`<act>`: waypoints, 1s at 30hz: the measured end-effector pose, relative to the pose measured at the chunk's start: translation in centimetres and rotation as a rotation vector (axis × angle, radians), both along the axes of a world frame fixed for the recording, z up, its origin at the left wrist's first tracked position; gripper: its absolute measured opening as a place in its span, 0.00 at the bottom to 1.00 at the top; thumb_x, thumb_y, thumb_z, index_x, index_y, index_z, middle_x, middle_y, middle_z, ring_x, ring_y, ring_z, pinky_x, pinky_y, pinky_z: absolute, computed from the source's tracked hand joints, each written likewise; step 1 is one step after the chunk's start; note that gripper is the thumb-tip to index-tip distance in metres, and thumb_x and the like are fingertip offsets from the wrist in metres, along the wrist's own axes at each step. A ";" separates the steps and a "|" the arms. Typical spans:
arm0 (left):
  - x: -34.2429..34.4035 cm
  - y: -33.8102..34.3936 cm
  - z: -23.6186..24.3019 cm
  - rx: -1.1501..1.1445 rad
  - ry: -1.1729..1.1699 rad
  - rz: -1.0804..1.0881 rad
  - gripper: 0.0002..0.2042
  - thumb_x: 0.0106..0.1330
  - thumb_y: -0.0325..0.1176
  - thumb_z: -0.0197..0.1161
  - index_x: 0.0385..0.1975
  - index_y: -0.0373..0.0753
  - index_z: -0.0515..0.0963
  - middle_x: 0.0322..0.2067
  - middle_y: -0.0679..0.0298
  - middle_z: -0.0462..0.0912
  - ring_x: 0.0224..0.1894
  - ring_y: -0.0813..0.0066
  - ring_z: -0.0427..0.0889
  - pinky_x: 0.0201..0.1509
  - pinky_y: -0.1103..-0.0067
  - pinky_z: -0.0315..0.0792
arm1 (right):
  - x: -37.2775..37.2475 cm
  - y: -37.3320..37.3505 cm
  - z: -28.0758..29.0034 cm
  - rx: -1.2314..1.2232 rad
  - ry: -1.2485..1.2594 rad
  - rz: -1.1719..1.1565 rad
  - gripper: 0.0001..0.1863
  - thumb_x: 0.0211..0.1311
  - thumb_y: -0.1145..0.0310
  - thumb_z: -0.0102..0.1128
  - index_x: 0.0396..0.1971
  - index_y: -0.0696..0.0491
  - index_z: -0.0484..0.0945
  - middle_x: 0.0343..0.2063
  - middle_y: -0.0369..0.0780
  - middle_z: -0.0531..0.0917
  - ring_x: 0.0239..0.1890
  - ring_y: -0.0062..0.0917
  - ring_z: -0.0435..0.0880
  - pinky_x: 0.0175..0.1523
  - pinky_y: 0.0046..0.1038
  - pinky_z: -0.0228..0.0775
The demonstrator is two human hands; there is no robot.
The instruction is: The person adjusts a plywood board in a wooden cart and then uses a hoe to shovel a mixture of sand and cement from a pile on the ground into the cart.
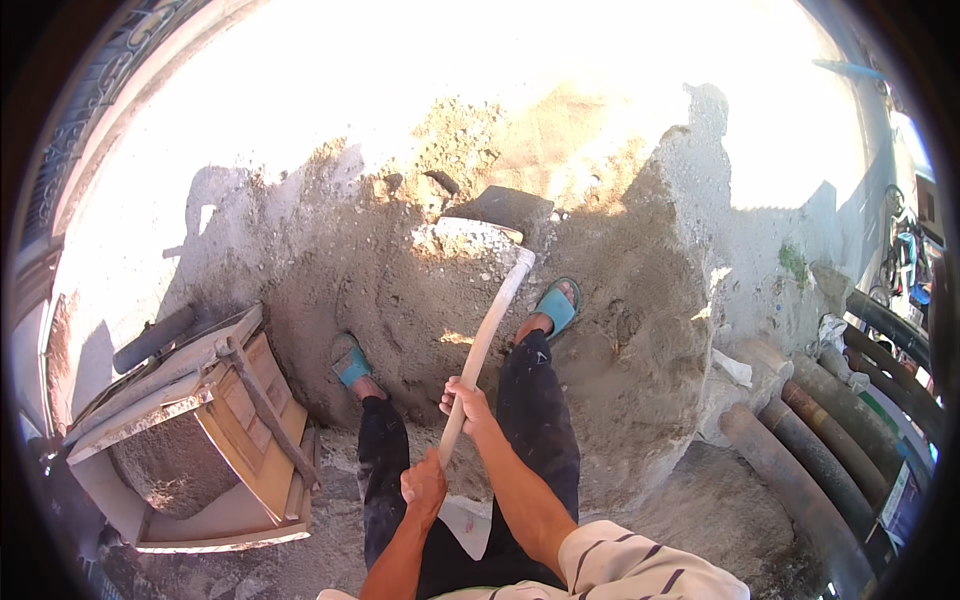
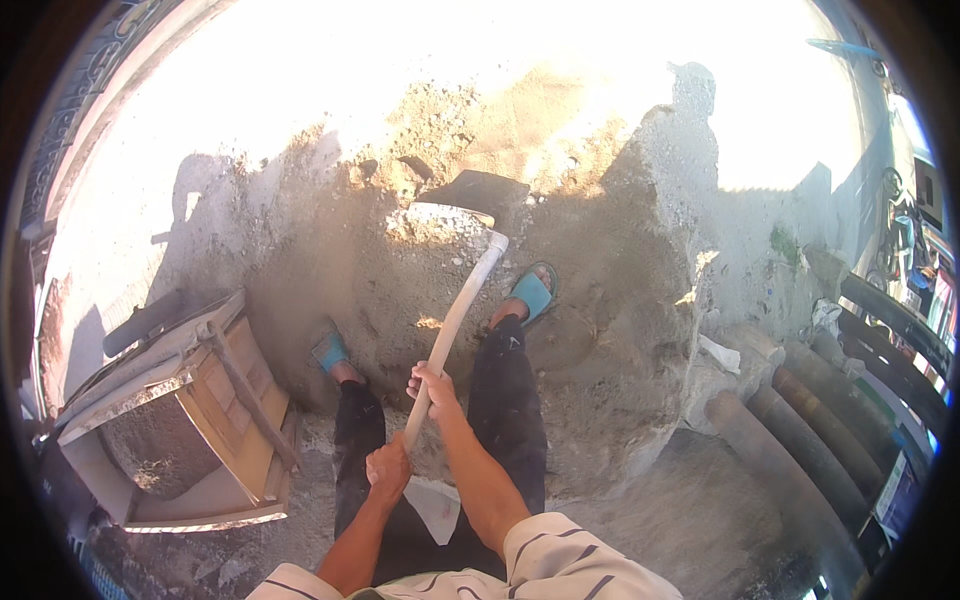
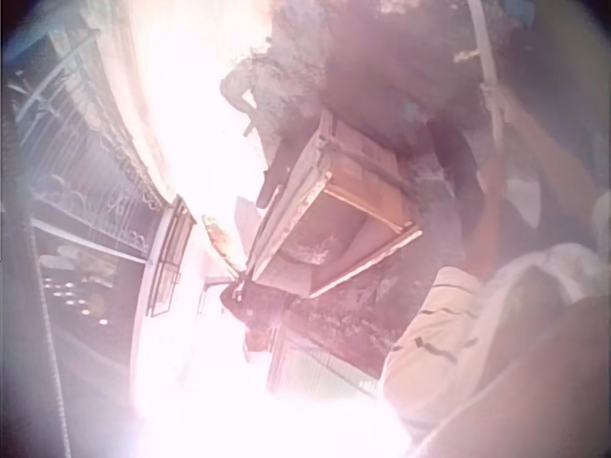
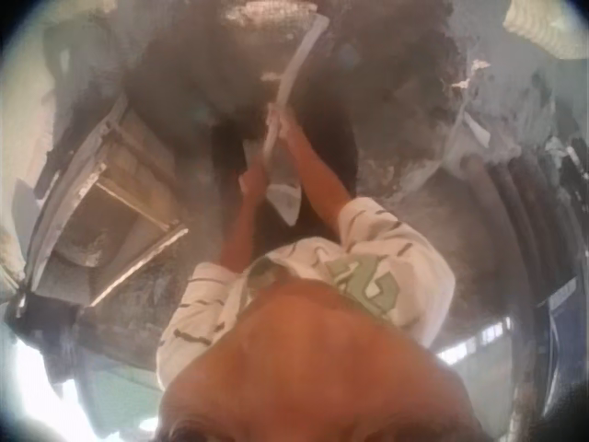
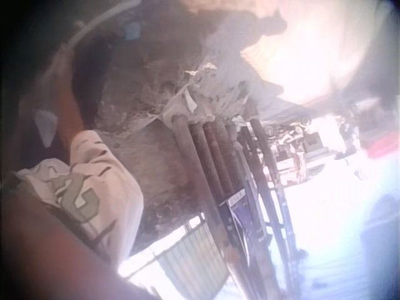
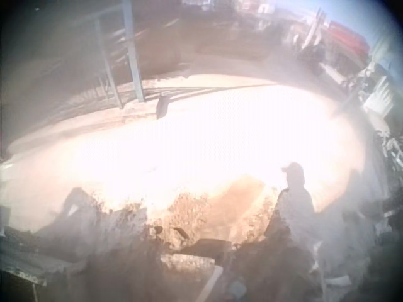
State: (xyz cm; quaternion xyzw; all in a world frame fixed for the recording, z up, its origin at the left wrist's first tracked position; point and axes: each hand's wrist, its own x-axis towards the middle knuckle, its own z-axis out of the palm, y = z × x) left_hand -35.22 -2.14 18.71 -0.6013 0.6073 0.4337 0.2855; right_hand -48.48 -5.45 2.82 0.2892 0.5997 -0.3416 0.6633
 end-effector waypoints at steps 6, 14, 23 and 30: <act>1.4 5.7 3.1 0.019 -0.035 0.223 0.16 0.51 0.32 0.67 0.38 0.40 0.70 0.23 0.53 0.83 0.28 0.52 0.85 0.32 0.60 0.78 | 3.1 -0.8 5.6 0.087 0.162 0.342 0.10 0.54 0.70 0.66 0.26 0.52 0.71 0.17 0.32 0.72 0.16 0.19 0.72 0.20 0.25 0.65; -6.9 -16.2 -9.2 -0.474 0.055 0.160 0.09 0.58 0.27 0.62 0.37 0.39 0.72 0.23 0.59 0.83 0.28 0.59 0.86 0.30 0.66 0.78 | -6.4 -24.1 -3.8 -0.490 0.269 0.252 0.11 0.62 0.66 0.63 0.35 0.52 0.70 0.20 0.31 0.72 0.17 0.18 0.72 0.19 0.22 0.67; -10.8 -22.1 -8.2 -0.254 0.212 0.348 0.07 0.61 0.28 0.57 0.37 0.35 0.74 0.28 0.47 0.83 0.35 0.48 0.85 0.40 0.59 0.77 | -13.2 -35.6 -9.8 -0.469 0.277 0.518 0.11 0.67 0.60 0.59 0.37 0.50 0.69 0.19 0.36 0.76 0.18 0.22 0.76 0.22 0.28 0.73; -2.4 -5.8 -2.5 0.013 0.031 0.288 0.09 0.58 0.30 0.61 0.34 0.39 0.69 0.26 0.50 0.84 0.31 0.50 0.85 0.36 0.59 0.78 | -4.1 -15.6 -10.1 -0.182 0.307 0.554 0.17 0.65 0.58 0.61 0.41 0.50 0.64 0.21 0.37 0.72 0.16 0.24 0.73 0.18 0.31 0.70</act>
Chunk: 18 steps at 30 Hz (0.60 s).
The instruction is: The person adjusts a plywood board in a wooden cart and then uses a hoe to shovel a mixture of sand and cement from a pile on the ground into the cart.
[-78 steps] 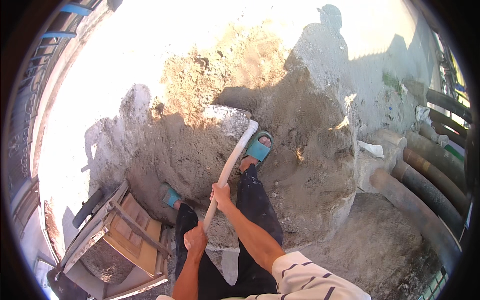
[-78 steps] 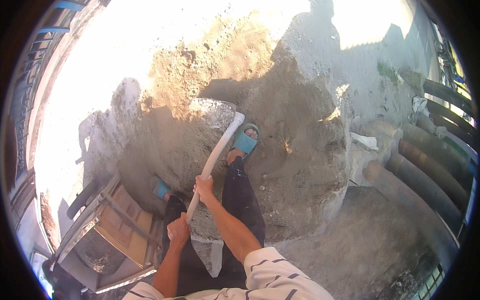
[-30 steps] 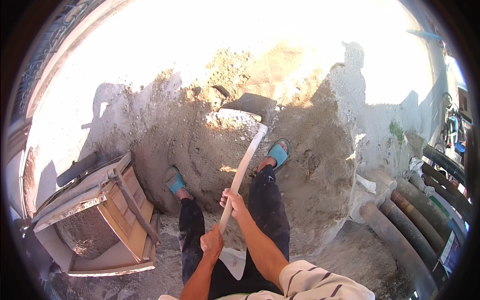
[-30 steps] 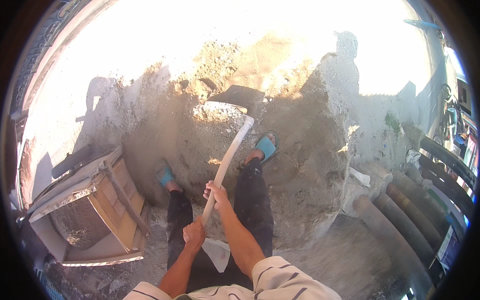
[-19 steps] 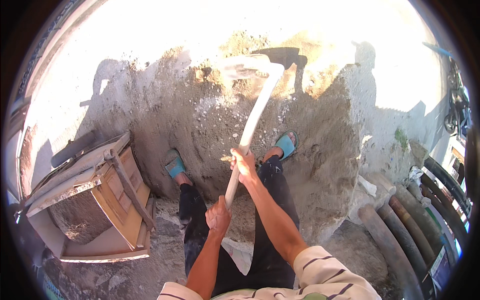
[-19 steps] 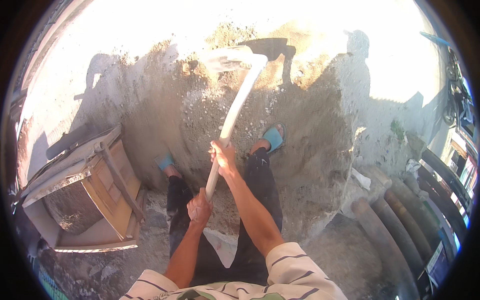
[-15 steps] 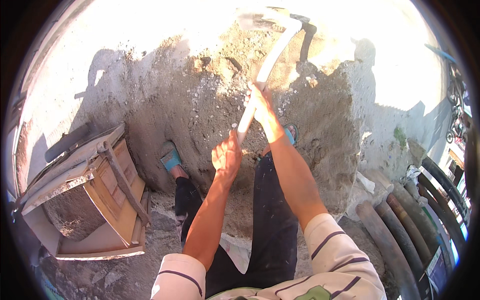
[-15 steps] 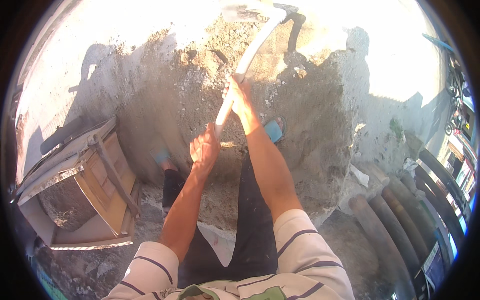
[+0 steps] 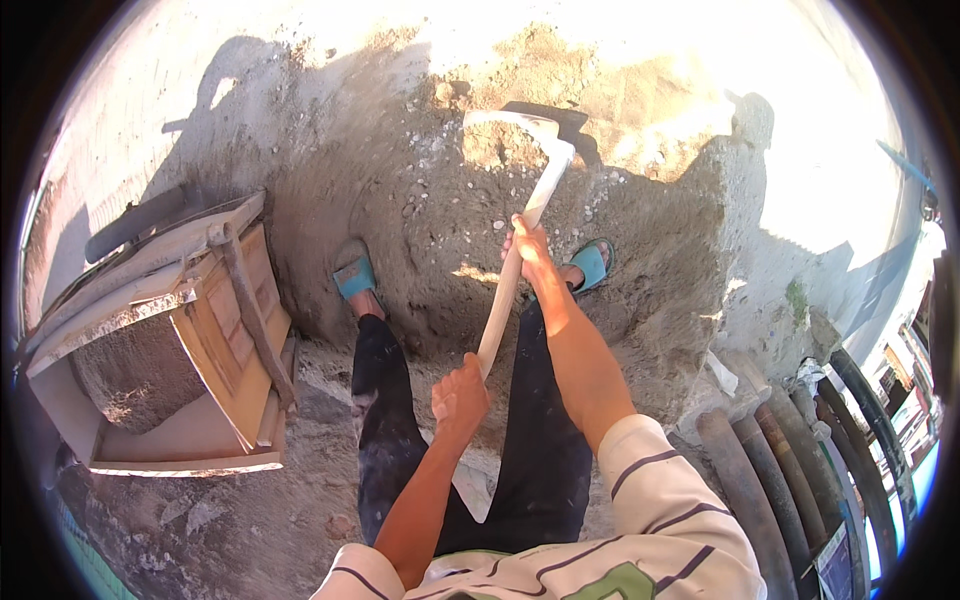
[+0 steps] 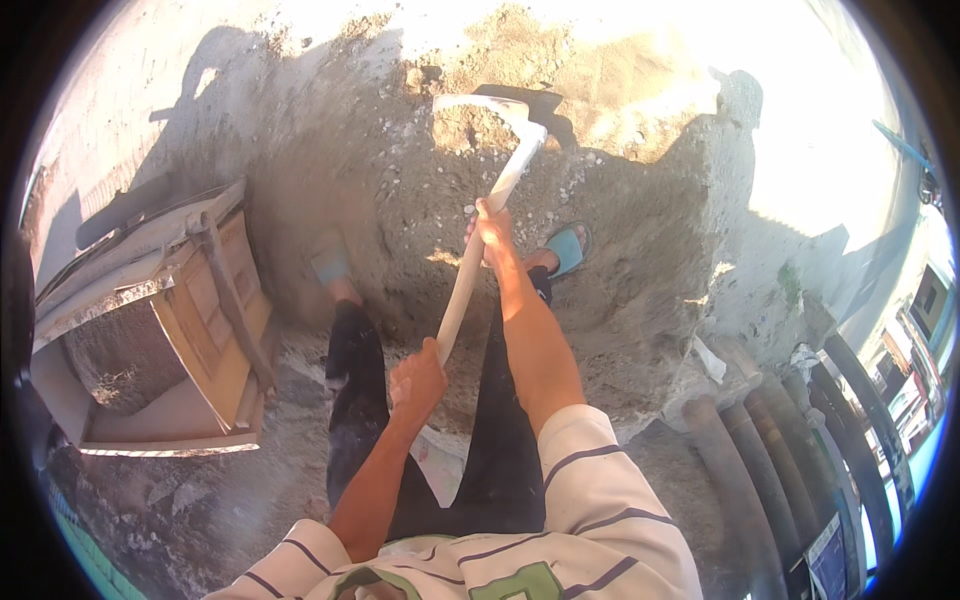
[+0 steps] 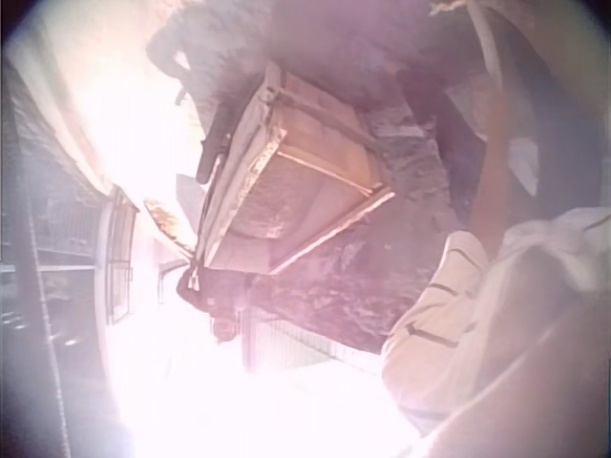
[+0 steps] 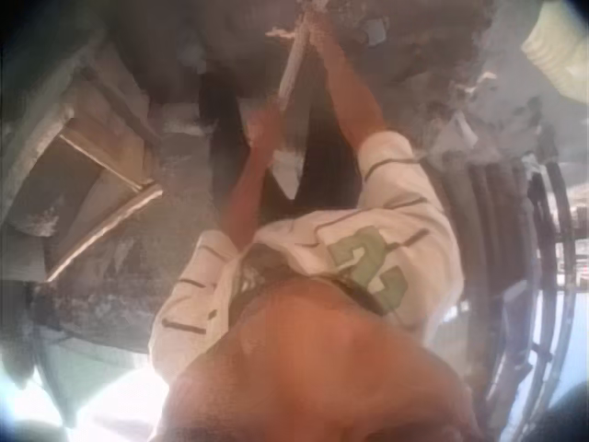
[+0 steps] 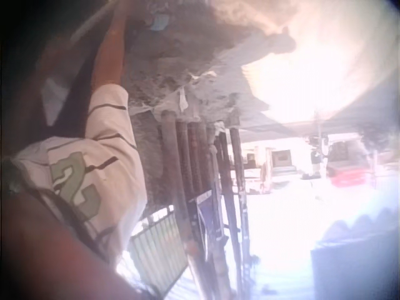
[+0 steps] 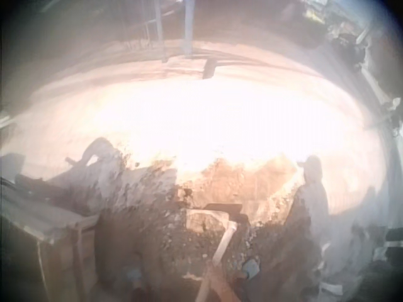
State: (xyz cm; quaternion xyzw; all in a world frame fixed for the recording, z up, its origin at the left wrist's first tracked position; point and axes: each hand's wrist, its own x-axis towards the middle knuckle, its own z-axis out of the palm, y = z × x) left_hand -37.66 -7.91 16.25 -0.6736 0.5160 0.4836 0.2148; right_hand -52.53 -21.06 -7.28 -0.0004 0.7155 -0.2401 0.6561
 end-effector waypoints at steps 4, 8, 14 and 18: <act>5.1 9.5 3.5 0.125 0.065 0.074 0.15 0.55 0.33 0.65 0.40 0.40 0.70 0.27 0.50 0.84 0.32 0.49 0.84 0.38 0.59 0.77 | 4.0 8.6 5.2 0.052 -0.019 -0.074 0.16 0.62 0.67 0.60 0.42 0.52 0.63 0.21 0.37 0.71 0.15 0.25 0.73 0.16 0.31 0.69; 5.9 11.7 5.4 0.197 0.186 0.323 0.19 0.55 0.34 0.64 0.48 0.39 0.73 0.30 0.46 0.83 0.35 0.45 0.83 0.40 0.59 0.77 | 5.1 6.6 11.7 -0.023 -0.024 0.017 0.17 0.59 0.73 0.59 0.43 0.53 0.61 0.23 0.38 0.72 0.17 0.25 0.76 0.18 0.30 0.73; 1.2 -4.2 0.9 0.067 0.426 0.704 0.19 0.55 0.36 0.64 0.46 0.37 0.76 0.34 0.45 0.83 0.40 0.44 0.82 0.44 0.62 0.75 | -1.5 -11.0 3.9 -0.326 -0.042 0.048 0.09 0.60 0.73 0.61 0.37 0.57 0.71 0.24 0.37 0.76 0.21 0.24 0.80 0.25 0.28 0.78; 0.4 -6.2 0.0 0.153 0.437 0.837 0.18 0.55 0.35 0.61 0.45 0.36 0.76 0.34 0.46 0.82 0.40 0.46 0.82 0.46 0.64 0.75 | 0.4 -13.1 1.7 -0.080 0.074 0.255 0.03 0.60 0.74 0.60 0.30 0.55 0.75 0.20 0.35 0.74 0.18 0.22 0.77 0.21 0.26 0.72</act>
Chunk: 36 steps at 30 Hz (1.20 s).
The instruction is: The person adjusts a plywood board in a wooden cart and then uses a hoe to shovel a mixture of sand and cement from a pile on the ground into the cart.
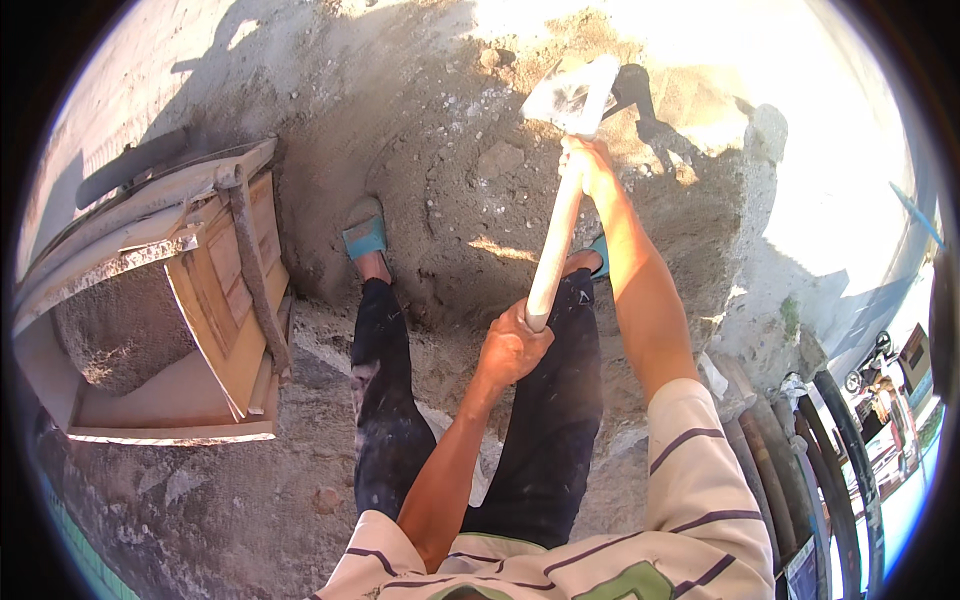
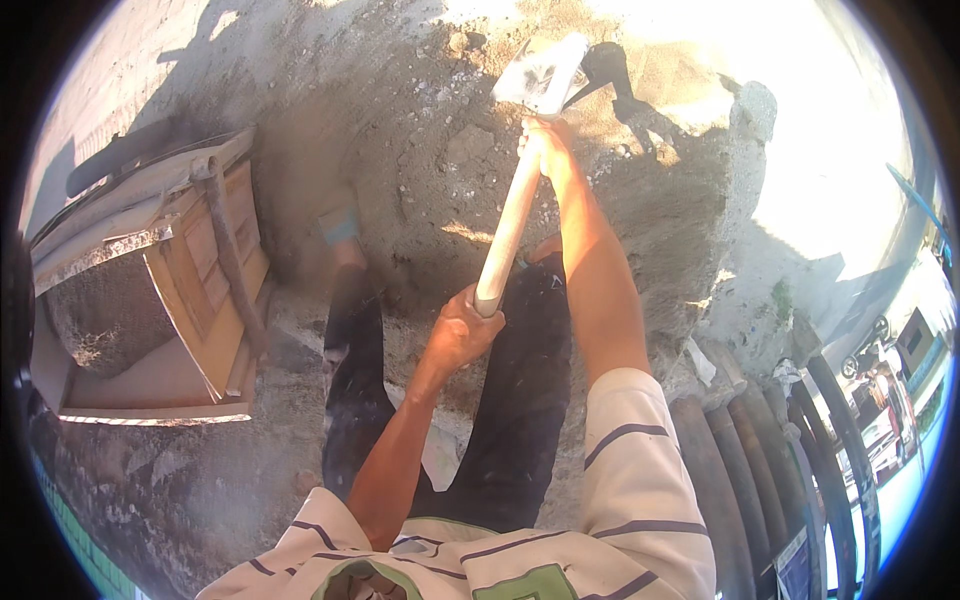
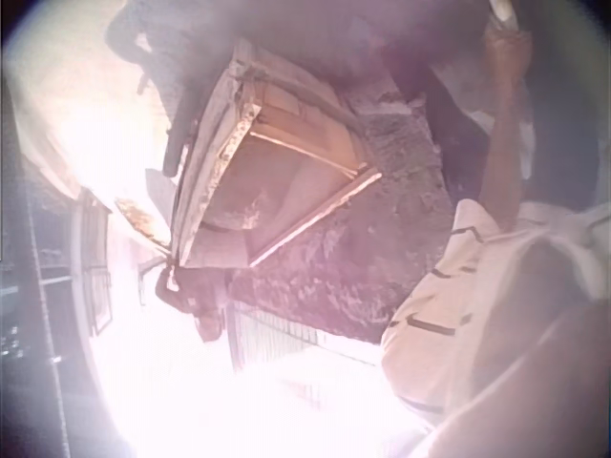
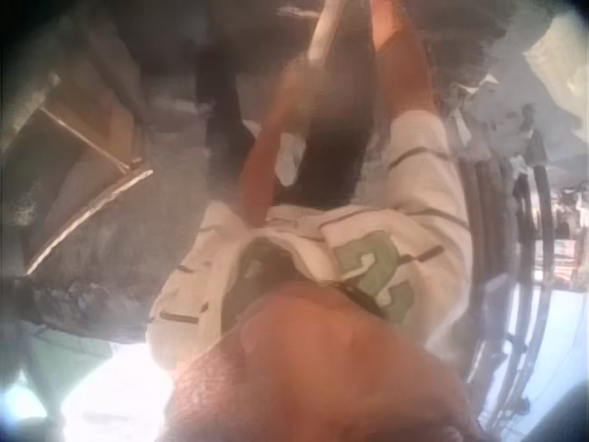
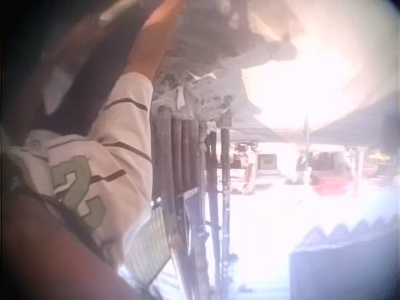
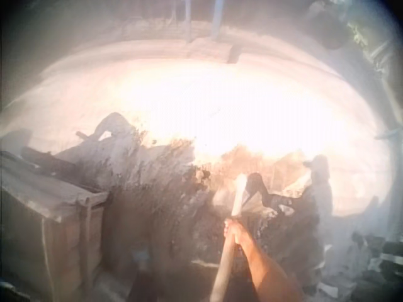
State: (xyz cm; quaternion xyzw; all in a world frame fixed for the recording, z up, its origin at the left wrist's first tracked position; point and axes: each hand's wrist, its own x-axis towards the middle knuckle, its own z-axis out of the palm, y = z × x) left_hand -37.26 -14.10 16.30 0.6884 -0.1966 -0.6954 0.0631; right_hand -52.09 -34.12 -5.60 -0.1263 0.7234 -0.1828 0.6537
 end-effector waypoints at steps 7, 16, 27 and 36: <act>4.3 9.7 4.2 0.225 -0.149 -0.100 0.20 0.53 0.36 0.60 0.44 0.30 0.75 0.31 0.48 0.81 0.36 0.55 0.83 0.43 0.67 0.74 | 7.8 20.3 -4.2 0.329 -0.056 -0.009 0.03 0.57 0.77 0.60 0.26 0.59 0.77 0.17 0.39 0.74 0.16 0.28 0.74 0.21 0.33 0.71; -0.2 9.4 10.7 0.269 -0.100 -0.213 0.23 0.58 0.38 0.60 0.48 0.28 0.69 0.36 0.37 0.80 0.42 0.39 0.81 0.50 0.58 0.74 | 3.8 23.1 -0.6 0.373 -0.176 0.013 0.06 0.57 0.72 0.63 0.26 0.56 0.76 0.17 0.37 0.75 0.16 0.27 0.75 0.22 0.30 0.71; 8.4 3.6 25.4 -0.004 0.045 -0.529 0.22 0.61 0.41 0.59 0.45 0.27 0.70 0.31 0.41 0.82 0.38 0.43 0.83 0.46 0.59 0.75 | 0.7 18.9 14.5 0.272 -0.519 -0.569 0.12 0.57 0.66 0.65 0.30 0.54 0.71 0.20 0.41 0.75 0.21 0.31 0.76 0.28 0.32 0.73; 31.2 4.1 40.5 -0.195 0.109 -0.728 0.19 0.62 0.43 0.62 0.41 0.33 0.70 0.25 0.49 0.81 0.30 0.48 0.83 0.37 0.61 0.76 | 13.5 15.8 28.6 0.031 -0.281 -0.578 0.11 0.60 0.70 0.60 0.24 0.49 0.66 0.17 0.33 0.68 0.18 0.20 0.68 0.23 0.20 0.66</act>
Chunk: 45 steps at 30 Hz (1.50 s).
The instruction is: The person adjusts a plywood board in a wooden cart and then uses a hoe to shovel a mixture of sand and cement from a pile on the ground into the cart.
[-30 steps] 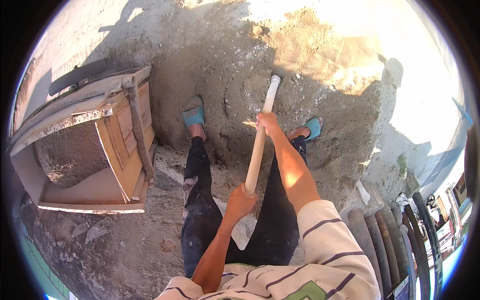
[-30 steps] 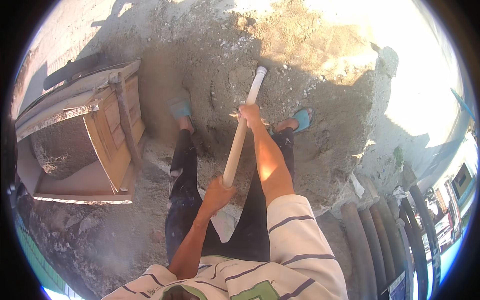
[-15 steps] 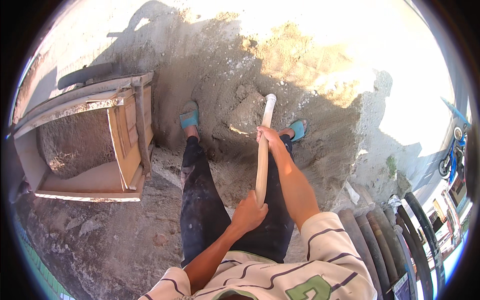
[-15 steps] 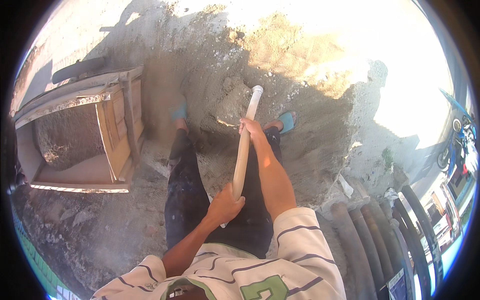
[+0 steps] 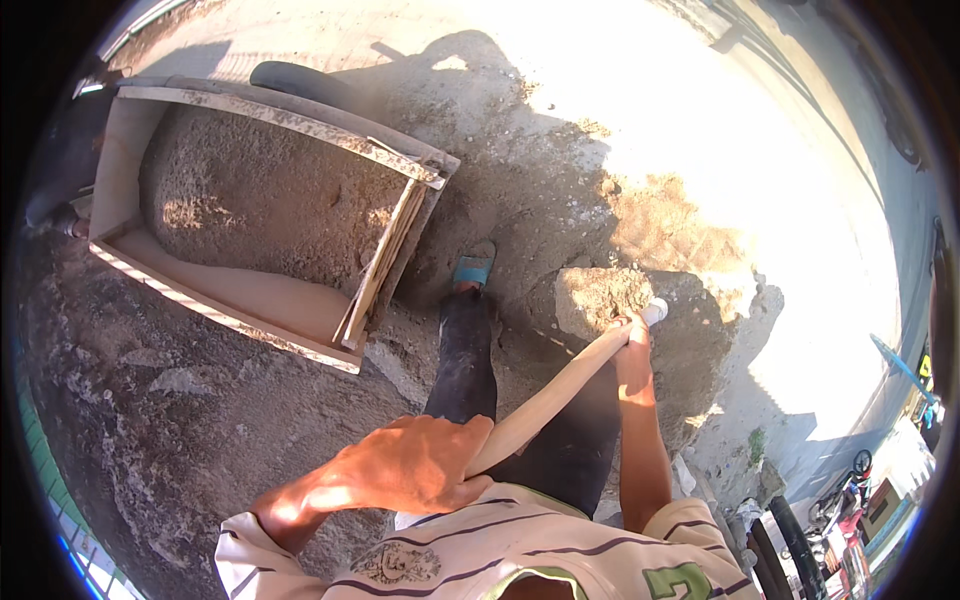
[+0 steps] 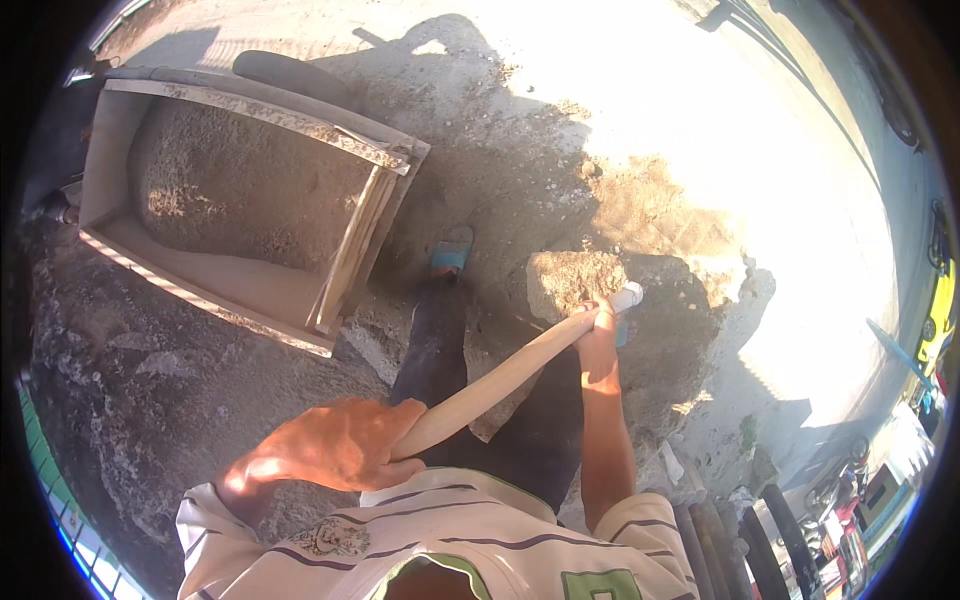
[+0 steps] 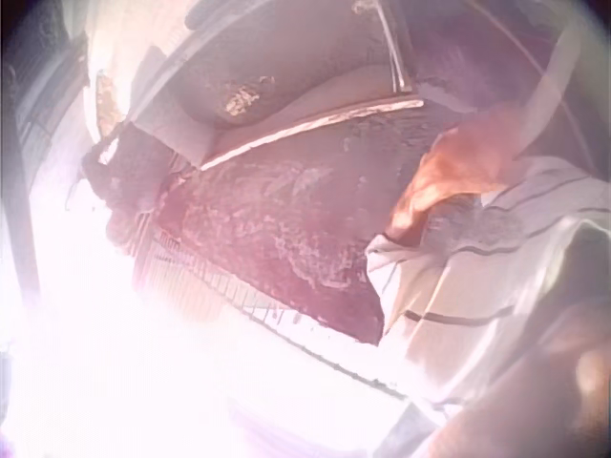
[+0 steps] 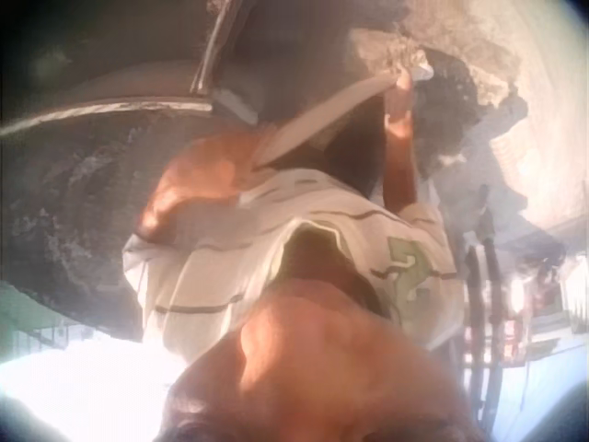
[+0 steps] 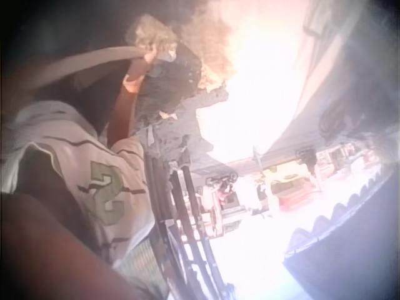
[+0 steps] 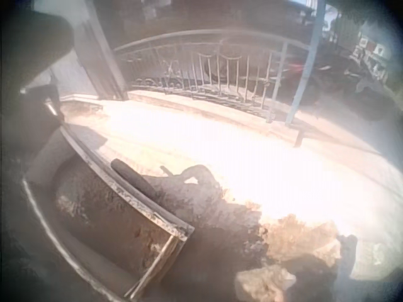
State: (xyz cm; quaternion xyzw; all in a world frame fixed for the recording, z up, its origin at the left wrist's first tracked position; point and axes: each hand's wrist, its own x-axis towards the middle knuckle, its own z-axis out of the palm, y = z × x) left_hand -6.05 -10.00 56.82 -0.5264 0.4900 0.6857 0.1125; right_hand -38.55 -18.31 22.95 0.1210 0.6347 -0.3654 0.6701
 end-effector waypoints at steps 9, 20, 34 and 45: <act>23.0 16.4 24.5 -0.504 -1.421 0.107 0.21 0.34 0.21 0.70 0.34 0.38 0.77 0.36 0.58 0.80 0.45 0.57 0.79 0.49 0.65 0.70 | 36.2 10.0 24.0 0.202 -0.647 0.110 0.10 0.61 0.69 0.63 0.35 0.53 0.70 0.31 0.38 0.76 0.39 0.30 0.78 0.54 0.38 0.71; 25.7 24.1 2.5 -0.115 -1.022 0.216 0.19 0.39 0.26 0.73 0.36 0.42 0.81 0.38 0.57 0.82 0.47 0.54 0.78 0.53 0.63 0.70 | 24.7 9.1 18.1 0.176 -0.575 0.271 0.09 0.58 0.68 0.65 0.37 0.53 0.77 0.41 0.37 0.80 0.53 0.30 0.77 0.64 0.39 0.64; -29.0 -5.5 -33.3 -0.215 -0.300 0.417 0.21 0.60 0.37 0.61 0.52 0.37 0.74 0.33 0.45 0.84 0.39 0.48 0.84 0.47 0.61 0.77 | -15.0 -19.0 -20.5 -0.186 0.180 0.382 0.11 0.61 0.68 0.65 0.37 0.56 0.73 0.29 0.39 0.75 0.26 0.28 0.79 0.35 0.32 0.80; -33.1 2.7 -43.8 -0.068 -0.583 0.033 0.11 0.60 0.31 0.59 0.39 0.37 0.69 0.32 0.47 0.84 0.37 0.49 0.85 0.44 0.59 0.77 | -9.8 -1.1 -27.8 -0.052 0.391 0.635 0.16 0.69 0.59 0.54 0.35 0.59 0.67 0.17 0.37 0.72 0.13 0.22 0.73 0.16 0.28 0.68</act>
